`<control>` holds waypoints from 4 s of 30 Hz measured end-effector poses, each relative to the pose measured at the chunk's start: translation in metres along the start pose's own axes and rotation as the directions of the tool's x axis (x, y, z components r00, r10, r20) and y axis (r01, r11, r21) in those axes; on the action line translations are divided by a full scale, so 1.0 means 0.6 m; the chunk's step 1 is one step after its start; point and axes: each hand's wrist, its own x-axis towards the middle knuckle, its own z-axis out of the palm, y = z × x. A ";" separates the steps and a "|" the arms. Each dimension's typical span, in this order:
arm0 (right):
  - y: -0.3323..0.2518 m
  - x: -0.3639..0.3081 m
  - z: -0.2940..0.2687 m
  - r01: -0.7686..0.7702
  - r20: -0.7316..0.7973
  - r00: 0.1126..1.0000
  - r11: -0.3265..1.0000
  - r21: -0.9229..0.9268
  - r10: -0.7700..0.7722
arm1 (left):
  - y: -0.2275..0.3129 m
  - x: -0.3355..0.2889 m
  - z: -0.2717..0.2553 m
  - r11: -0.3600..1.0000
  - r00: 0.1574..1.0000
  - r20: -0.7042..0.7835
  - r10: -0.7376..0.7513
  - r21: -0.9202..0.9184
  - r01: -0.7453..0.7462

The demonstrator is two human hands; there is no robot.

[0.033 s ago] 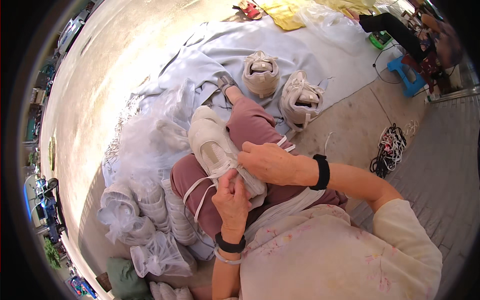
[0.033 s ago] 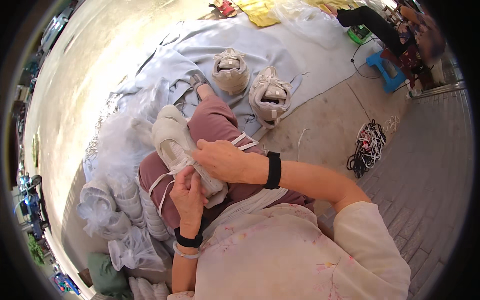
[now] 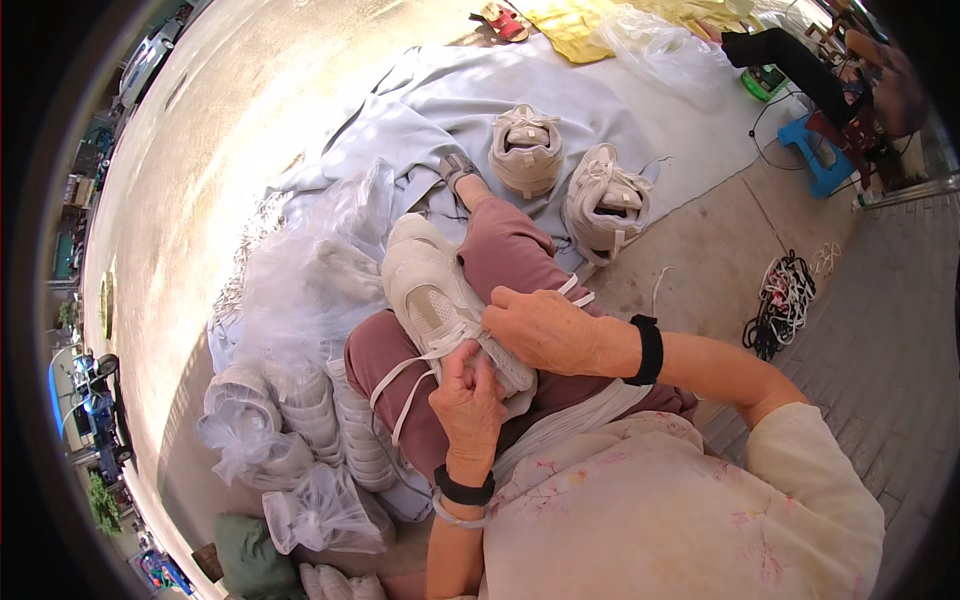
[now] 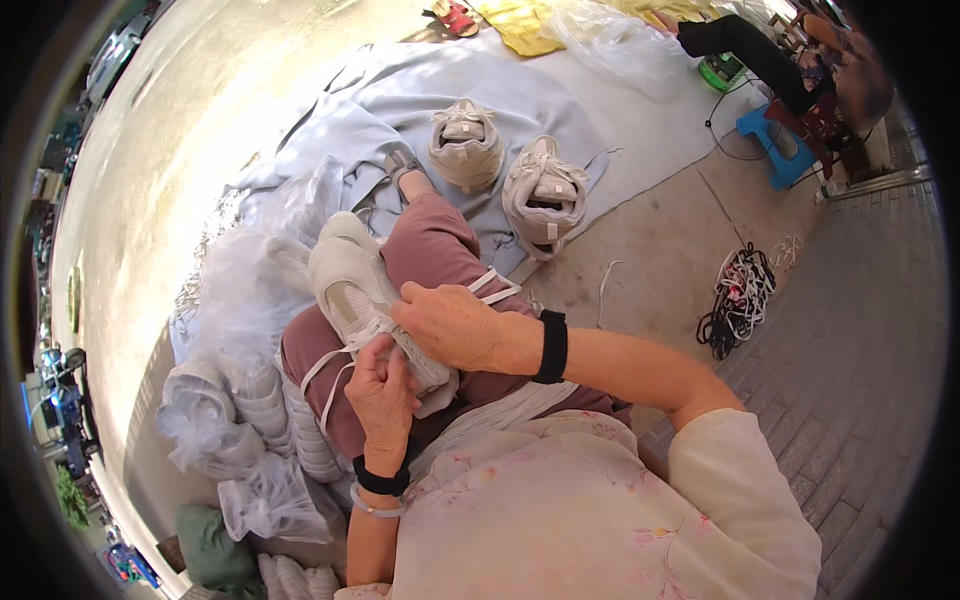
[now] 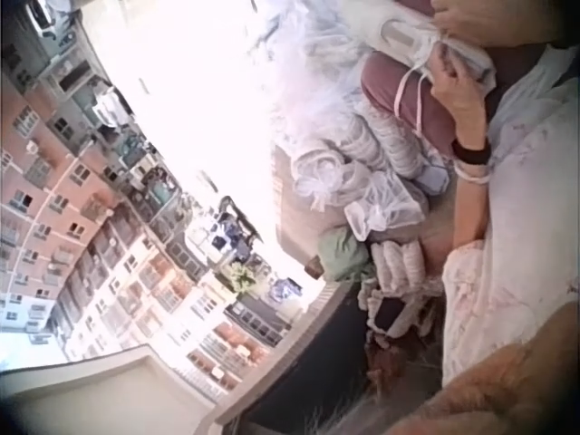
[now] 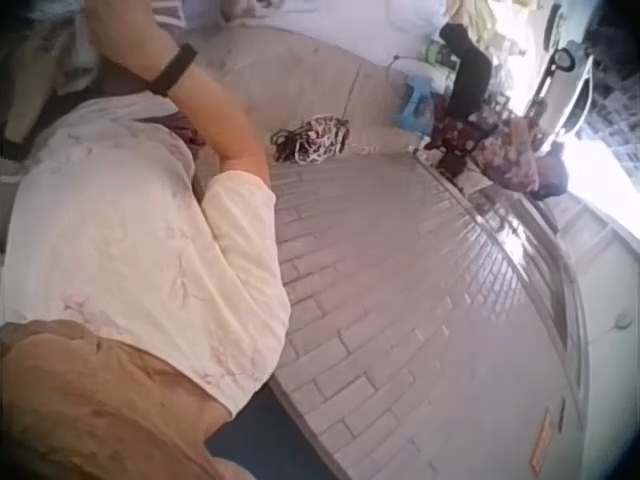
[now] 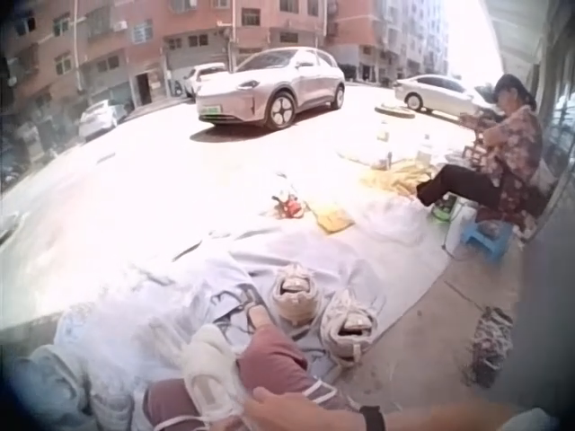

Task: The recorder is sitting outside and lacing up white shoes that are resting on their lap.

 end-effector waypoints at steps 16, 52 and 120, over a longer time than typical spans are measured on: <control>-0.059 -0.011 -0.007 -0.082 0.096 0.993 0.990 0.118 0.071 | -0.072 0.034 0.011 0.813 0.811 -0.134 0.569 0.238 -0.531; -0.097 -0.022 0.002 0.447 -0.218 0.877 0.893 0.045 -0.428 | 0.103 -0.125 -0.155 0.915 0.558 0.827 0.071 -0.277 0.294; -0.061 -0.016 0.020 -0.116 -0.196 0.973 0.992 0.057 0.125 | -0.038 -0.080 -0.068 0.979 0.980 0.005 0.197 -0.056 -0.196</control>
